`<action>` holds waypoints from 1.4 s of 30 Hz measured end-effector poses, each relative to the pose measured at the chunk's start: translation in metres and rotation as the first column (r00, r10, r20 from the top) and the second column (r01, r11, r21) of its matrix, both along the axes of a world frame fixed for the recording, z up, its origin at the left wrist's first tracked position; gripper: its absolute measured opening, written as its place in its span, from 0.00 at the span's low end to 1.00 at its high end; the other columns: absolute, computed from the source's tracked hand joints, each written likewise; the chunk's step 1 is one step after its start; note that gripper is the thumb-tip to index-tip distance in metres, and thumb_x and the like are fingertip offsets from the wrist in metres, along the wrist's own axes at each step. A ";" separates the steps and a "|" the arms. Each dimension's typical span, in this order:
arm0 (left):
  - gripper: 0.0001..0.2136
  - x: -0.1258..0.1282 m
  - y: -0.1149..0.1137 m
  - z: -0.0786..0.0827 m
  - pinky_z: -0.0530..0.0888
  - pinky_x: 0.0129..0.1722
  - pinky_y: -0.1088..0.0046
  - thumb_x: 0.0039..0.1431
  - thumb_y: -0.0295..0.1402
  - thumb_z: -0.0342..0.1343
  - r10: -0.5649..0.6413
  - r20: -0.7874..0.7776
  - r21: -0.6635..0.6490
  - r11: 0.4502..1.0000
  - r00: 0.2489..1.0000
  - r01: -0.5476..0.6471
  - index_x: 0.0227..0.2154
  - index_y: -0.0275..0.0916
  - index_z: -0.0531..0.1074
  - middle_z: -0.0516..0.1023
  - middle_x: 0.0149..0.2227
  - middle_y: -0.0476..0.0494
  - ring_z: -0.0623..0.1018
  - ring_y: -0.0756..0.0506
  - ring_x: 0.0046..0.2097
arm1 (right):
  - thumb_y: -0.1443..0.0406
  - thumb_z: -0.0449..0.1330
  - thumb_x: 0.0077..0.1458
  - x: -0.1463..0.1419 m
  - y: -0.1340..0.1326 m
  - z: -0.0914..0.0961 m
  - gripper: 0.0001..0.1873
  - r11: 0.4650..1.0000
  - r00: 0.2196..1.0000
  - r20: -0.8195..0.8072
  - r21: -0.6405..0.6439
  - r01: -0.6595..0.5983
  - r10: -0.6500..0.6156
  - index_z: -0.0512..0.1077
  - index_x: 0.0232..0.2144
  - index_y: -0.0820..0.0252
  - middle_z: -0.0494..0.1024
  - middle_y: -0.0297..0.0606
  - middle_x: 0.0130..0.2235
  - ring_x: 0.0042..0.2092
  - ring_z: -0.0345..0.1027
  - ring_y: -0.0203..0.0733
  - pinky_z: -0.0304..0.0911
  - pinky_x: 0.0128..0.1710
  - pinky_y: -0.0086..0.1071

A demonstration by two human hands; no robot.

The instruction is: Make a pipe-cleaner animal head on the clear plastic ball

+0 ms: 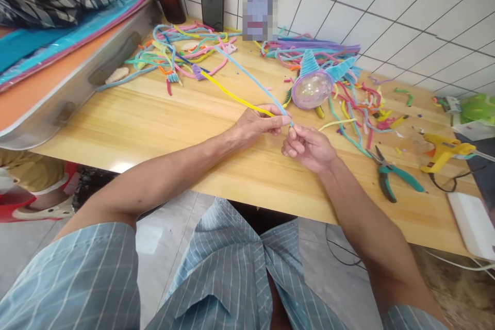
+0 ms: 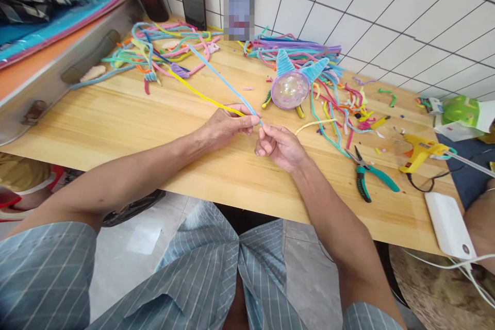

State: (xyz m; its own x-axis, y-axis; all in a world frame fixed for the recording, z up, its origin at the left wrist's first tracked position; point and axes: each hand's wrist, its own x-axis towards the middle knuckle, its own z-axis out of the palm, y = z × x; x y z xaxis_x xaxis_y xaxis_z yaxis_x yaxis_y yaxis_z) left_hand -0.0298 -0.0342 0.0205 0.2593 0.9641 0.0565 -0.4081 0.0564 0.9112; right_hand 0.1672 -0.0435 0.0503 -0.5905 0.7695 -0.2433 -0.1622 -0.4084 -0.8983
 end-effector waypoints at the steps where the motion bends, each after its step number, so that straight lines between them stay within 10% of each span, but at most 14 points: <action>1: 0.24 0.000 0.000 0.000 0.75 0.34 0.75 0.44 0.49 0.82 0.021 -0.015 0.011 1.000 1.000 -0.021 0.32 0.36 0.81 0.80 0.28 0.50 0.77 0.53 0.29 | 0.53 0.71 0.61 0.000 0.000 0.000 0.16 1.000 1.000 -0.013 -0.015 -0.003 0.002 0.76 0.28 0.56 0.63 0.24 0.16 0.23 0.65 0.35 0.68 0.31 0.31; 20: 0.26 -0.004 0.003 0.008 0.74 0.32 0.74 0.45 0.54 0.80 0.098 -0.140 0.219 0.973 0.985 -0.066 0.32 0.35 0.82 0.80 0.29 0.48 0.76 0.53 0.29 | 0.58 0.55 0.69 0.000 0.003 0.006 0.21 0.964 1.000 -0.011 -0.267 0.012 -0.015 0.65 0.23 0.54 0.58 0.26 0.19 0.22 0.61 0.35 0.68 0.29 0.29; 42: 0.27 -0.006 0.003 0.003 0.76 0.36 0.74 0.50 0.56 0.76 0.027 -0.251 0.253 0.967 0.968 0.039 0.36 0.35 0.83 0.83 0.34 0.45 0.78 0.51 0.34 | 0.59 0.73 0.57 -0.005 0.001 -0.002 0.13 0.977 0.975 0.056 0.002 0.213 -0.213 0.77 0.29 0.60 0.80 0.32 0.24 0.22 0.71 0.32 0.74 0.25 0.27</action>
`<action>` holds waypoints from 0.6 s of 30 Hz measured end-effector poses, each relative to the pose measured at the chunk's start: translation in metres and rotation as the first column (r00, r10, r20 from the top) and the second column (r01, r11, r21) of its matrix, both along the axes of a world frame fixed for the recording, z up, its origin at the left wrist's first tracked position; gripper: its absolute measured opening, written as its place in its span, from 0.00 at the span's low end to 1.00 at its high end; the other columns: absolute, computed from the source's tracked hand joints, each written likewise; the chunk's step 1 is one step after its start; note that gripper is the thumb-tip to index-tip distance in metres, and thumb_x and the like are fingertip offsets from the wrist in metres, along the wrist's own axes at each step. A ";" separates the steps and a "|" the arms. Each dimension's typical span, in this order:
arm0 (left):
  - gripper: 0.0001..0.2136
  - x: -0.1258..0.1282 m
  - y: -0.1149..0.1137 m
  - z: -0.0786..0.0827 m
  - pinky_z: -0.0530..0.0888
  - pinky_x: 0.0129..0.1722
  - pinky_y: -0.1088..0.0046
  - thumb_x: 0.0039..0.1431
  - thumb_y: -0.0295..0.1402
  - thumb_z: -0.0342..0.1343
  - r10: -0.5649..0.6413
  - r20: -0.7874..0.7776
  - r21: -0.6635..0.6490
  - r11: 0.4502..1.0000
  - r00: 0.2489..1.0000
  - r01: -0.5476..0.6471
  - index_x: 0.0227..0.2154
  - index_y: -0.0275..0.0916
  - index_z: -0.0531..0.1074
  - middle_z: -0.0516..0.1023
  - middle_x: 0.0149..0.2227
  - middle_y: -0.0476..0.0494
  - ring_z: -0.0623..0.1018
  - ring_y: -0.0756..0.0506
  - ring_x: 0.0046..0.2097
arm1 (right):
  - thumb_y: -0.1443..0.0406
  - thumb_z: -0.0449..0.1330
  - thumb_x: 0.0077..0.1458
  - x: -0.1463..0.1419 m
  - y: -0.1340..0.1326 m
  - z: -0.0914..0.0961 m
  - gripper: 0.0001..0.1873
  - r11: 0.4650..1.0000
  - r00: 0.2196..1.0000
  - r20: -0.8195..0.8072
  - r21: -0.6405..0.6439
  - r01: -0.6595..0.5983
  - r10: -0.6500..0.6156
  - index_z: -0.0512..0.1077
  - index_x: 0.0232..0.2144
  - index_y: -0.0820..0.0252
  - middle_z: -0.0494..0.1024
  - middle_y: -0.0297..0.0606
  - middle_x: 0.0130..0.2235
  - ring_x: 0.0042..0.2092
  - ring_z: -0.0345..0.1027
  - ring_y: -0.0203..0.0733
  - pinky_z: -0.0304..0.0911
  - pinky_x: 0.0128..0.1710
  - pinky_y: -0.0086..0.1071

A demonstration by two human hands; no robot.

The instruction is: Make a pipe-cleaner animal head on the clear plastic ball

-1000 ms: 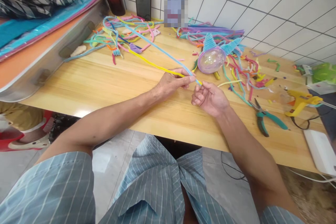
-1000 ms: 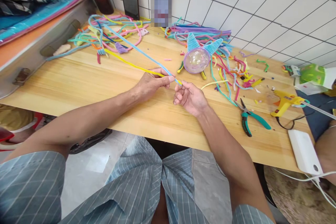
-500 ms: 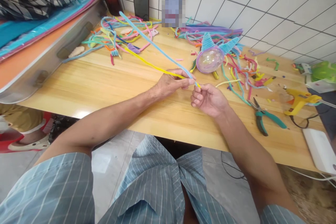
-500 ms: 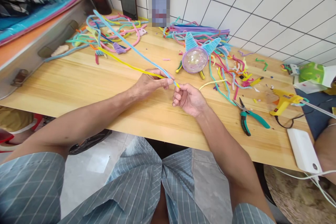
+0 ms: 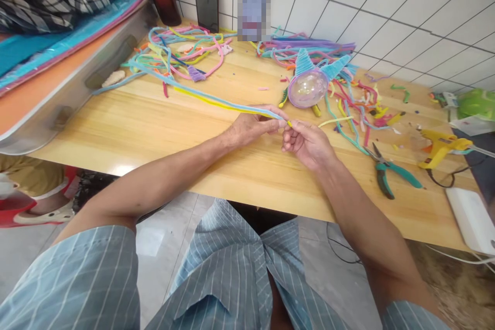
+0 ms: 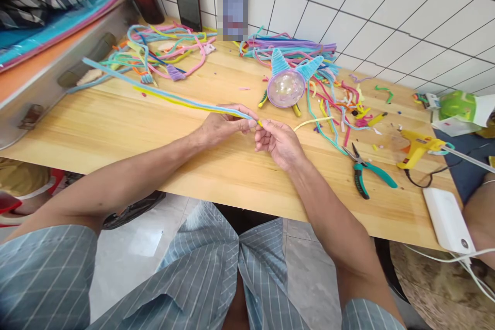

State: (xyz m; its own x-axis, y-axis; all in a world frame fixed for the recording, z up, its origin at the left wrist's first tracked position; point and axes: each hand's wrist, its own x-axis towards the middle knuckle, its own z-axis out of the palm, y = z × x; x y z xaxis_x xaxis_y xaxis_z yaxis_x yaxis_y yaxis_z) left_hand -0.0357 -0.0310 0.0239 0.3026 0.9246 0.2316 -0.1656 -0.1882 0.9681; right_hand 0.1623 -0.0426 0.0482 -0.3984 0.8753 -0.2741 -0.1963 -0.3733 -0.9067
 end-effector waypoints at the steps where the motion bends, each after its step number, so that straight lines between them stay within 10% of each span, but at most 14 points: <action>1: 0.26 0.000 0.000 0.000 0.76 0.36 0.74 0.51 0.56 0.76 0.007 0.000 -0.005 1.000 1.000 -0.007 0.36 0.35 0.83 0.83 0.34 0.45 0.78 0.51 0.34 | 0.58 0.73 0.59 0.000 0.000 0.000 0.13 1.000 1.000 0.002 -0.005 0.001 -0.001 0.78 0.29 0.60 0.81 0.32 0.25 0.22 0.71 0.32 0.74 0.25 0.27; 18: 0.25 0.000 0.000 0.003 0.76 0.34 0.73 0.48 0.52 0.78 0.035 0.055 -0.106 0.994 0.998 -0.029 0.37 0.35 0.84 0.83 0.32 0.46 0.79 0.51 0.31 | 0.58 0.71 0.65 0.000 0.000 0.002 0.13 1.000 0.998 -0.052 -0.013 -0.029 0.028 0.76 0.33 0.58 0.79 0.28 0.27 0.23 0.72 0.31 0.75 0.27 0.26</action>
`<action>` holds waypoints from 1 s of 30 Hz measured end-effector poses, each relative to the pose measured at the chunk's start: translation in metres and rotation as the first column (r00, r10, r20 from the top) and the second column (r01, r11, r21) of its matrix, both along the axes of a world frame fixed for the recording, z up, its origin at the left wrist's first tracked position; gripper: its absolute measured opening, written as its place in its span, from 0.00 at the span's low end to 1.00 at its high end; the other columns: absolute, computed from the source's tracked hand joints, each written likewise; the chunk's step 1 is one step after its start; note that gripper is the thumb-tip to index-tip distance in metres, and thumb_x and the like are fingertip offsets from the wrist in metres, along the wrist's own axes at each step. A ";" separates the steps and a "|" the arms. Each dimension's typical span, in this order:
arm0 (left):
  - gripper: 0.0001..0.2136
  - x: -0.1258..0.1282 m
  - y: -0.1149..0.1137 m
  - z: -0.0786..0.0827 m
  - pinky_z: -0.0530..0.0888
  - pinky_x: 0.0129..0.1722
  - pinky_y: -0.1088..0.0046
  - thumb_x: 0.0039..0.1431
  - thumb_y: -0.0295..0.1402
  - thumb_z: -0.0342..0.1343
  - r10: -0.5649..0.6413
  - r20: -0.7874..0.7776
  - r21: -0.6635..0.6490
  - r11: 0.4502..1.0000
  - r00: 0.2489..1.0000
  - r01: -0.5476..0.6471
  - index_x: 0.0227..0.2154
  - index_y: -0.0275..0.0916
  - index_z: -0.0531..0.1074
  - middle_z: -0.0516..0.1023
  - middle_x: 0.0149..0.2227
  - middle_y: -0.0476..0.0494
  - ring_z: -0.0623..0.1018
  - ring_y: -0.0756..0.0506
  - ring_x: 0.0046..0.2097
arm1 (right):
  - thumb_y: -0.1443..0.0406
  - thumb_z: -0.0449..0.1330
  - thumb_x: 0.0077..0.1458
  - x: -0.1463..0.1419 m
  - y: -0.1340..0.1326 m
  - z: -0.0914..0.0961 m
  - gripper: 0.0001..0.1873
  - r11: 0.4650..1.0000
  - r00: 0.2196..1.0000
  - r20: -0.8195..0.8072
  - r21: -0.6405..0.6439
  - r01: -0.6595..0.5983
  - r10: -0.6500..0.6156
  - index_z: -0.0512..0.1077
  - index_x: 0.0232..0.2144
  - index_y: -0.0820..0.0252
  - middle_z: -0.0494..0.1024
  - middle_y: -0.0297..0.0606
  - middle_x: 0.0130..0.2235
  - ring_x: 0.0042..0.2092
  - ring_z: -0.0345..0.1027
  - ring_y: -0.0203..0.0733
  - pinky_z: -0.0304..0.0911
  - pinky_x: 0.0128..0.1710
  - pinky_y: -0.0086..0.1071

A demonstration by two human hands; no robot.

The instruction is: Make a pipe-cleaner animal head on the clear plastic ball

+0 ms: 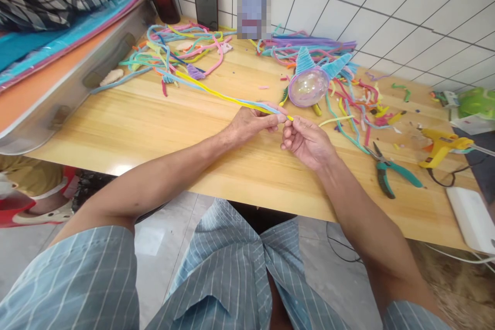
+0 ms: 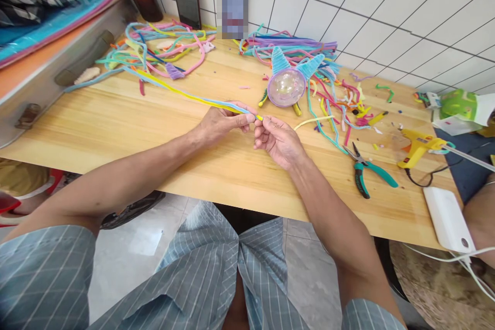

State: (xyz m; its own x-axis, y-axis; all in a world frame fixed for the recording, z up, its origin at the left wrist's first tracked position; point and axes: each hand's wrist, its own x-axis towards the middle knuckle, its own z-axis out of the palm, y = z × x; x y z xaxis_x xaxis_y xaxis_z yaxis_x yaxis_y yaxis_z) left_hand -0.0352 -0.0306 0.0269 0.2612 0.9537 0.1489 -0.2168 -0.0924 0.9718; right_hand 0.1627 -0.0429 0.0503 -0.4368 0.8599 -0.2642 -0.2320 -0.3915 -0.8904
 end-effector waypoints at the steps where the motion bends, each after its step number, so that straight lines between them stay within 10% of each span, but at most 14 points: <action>1: 0.25 0.000 0.000 0.000 0.76 0.34 0.73 0.47 0.53 0.78 -0.004 0.002 0.003 1.000 1.000 0.004 0.36 0.35 0.84 0.83 0.31 0.46 0.78 0.51 0.30 | 0.58 0.71 0.65 0.000 0.000 0.000 0.13 1.000 1.000 0.001 -0.006 -0.005 0.005 0.76 0.33 0.58 0.79 0.28 0.27 0.23 0.71 0.31 0.75 0.27 0.26; 9: 0.27 0.000 -0.001 0.003 0.77 0.34 0.72 0.45 0.56 0.79 -0.015 -0.003 0.002 1.000 1.000 0.015 0.34 0.35 0.83 0.82 0.30 0.46 0.77 0.50 0.30 | 0.56 0.79 0.54 0.002 0.001 -0.004 0.17 0.998 0.995 -0.079 0.005 -0.066 0.066 0.78 0.33 0.59 0.79 0.27 0.26 0.24 0.72 0.31 0.75 0.27 0.26; 20: 0.25 0.000 0.000 -0.001 0.76 0.33 0.74 0.48 0.52 0.78 0.046 -0.023 -0.008 0.999 0.999 -0.046 0.37 0.35 0.84 0.82 0.30 0.47 0.78 0.51 0.30 | 0.50 0.69 0.65 0.001 0.001 -0.002 0.19 0.998 0.999 0.019 -0.054 -0.037 0.038 0.74 0.30 0.57 0.76 0.29 0.24 0.24 0.71 0.33 0.74 0.28 0.29; 30: 0.24 0.003 -0.001 0.000 0.74 0.30 0.76 0.43 0.50 0.80 0.038 -0.036 -0.070 0.997 0.999 -0.040 0.33 0.35 0.83 0.81 0.27 0.48 0.76 0.52 0.28 | 0.55 0.75 0.53 -0.005 -0.003 -0.010 0.16 0.914 0.934 0.241 0.373 0.161 -0.263 0.75 0.30 0.56 0.78 0.29 0.28 0.25 0.70 0.32 0.69 0.27 0.27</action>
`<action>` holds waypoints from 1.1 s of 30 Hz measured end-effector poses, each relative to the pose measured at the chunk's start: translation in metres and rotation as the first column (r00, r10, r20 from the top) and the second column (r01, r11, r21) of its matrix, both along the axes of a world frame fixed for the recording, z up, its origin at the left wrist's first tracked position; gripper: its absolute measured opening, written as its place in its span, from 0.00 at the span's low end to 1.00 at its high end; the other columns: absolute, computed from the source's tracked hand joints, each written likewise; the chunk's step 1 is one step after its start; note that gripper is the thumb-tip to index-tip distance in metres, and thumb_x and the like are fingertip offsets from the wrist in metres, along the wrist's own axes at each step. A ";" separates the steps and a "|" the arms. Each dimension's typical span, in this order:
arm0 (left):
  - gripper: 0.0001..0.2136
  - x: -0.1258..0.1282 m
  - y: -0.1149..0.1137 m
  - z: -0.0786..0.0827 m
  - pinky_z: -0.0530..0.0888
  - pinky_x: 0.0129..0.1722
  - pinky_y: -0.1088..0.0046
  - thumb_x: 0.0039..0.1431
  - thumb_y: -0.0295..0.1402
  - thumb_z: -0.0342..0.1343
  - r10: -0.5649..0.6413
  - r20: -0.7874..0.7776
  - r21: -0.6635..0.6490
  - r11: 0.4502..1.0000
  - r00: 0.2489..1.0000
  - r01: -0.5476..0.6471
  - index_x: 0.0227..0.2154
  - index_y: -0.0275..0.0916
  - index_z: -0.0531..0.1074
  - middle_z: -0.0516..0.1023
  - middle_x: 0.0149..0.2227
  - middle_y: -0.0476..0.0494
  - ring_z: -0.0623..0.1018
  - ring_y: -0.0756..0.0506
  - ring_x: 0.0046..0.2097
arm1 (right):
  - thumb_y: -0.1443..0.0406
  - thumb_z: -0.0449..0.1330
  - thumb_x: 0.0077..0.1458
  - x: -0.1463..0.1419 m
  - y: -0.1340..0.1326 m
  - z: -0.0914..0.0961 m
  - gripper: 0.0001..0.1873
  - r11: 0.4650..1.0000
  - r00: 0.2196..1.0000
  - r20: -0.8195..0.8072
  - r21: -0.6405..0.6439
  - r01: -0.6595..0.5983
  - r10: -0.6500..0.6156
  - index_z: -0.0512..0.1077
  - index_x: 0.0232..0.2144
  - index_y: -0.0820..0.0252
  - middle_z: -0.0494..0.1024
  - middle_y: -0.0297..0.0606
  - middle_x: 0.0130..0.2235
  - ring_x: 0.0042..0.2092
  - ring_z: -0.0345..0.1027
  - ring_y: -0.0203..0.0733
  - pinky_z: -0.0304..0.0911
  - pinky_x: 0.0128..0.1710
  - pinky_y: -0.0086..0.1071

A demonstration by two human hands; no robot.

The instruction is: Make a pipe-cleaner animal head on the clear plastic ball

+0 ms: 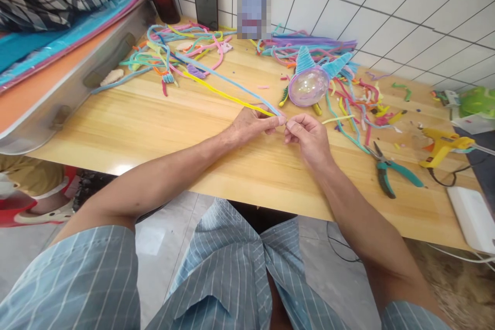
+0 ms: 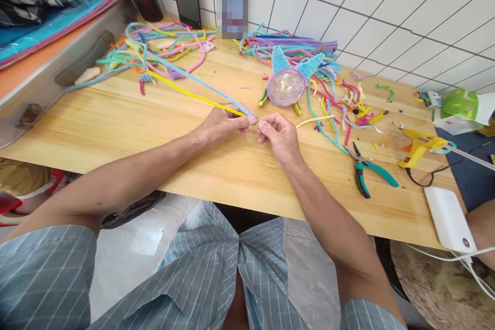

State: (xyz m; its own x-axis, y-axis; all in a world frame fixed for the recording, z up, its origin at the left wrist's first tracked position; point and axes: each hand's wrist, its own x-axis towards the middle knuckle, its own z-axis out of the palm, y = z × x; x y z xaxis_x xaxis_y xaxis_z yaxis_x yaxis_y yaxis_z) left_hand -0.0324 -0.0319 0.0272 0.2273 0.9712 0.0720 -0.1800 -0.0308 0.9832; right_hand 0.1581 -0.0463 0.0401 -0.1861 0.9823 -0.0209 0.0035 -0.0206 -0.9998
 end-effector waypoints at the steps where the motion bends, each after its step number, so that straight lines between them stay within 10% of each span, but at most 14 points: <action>1: 0.24 0.000 0.000 -0.001 0.74 0.29 0.76 0.43 0.49 0.80 0.007 0.005 -0.001 1.000 1.000 -0.007 0.33 0.35 0.83 0.80 0.26 0.49 0.75 0.52 0.28 | 0.56 0.74 0.53 0.000 0.000 0.000 0.15 1.000 1.000 0.009 0.012 0.009 -0.009 0.75 0.30 0.56 0.78 0.29 0.27 0.25 0.69 0.32 0.68 0.27 0.27; 16: 0.21 -0.009 0.014 0.002 0.67 0.25 0.76 0.58 0.48 0.75 0.177 0.050 -0.055 0.983 0.983 -0.174 0.27 0.38 0.75 0.73 0.22 0.54 0.70 0.55 0.22 | 0.60 0.70 0.54 0.002 0.005 -0.003 0.12 0.997 1.000 0.028 -0.083 0.003 -0.001 0.71 0.26 0.55 0.75 0.28 0.25 0.24 0.68 0.32 0.67 0.26 0.27; 33: 0.17 -0.020 0.032 -0.002 0.65 0.22 0.79 0.63 0.41 0.73 0.297 0.197 -0.152 0.951 0.934 -0.270 0.30 0.38 0.71 0.78 0.26 0.55 0.69 0.58 0.20 | 0.54 0.68 0.56 0.000 0.002 -0.018 0.15 0.975 0.966 0.228 0.206 0.077 -0.124 0.72 0.40 0.53 0.74 0.24 0.27 0.25 0.66 0.35 0.61 0.28 0.31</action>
State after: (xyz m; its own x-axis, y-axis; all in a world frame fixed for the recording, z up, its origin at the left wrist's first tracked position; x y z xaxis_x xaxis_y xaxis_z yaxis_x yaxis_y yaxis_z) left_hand -0.0525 -0.0001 0.0250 -0.0670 0.9972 -0.0328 -0.3886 0.0042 0.9214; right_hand 0.1585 -0.0445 0.0220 -0.0992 0.9851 0.1406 0.2495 0.1614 -0.9548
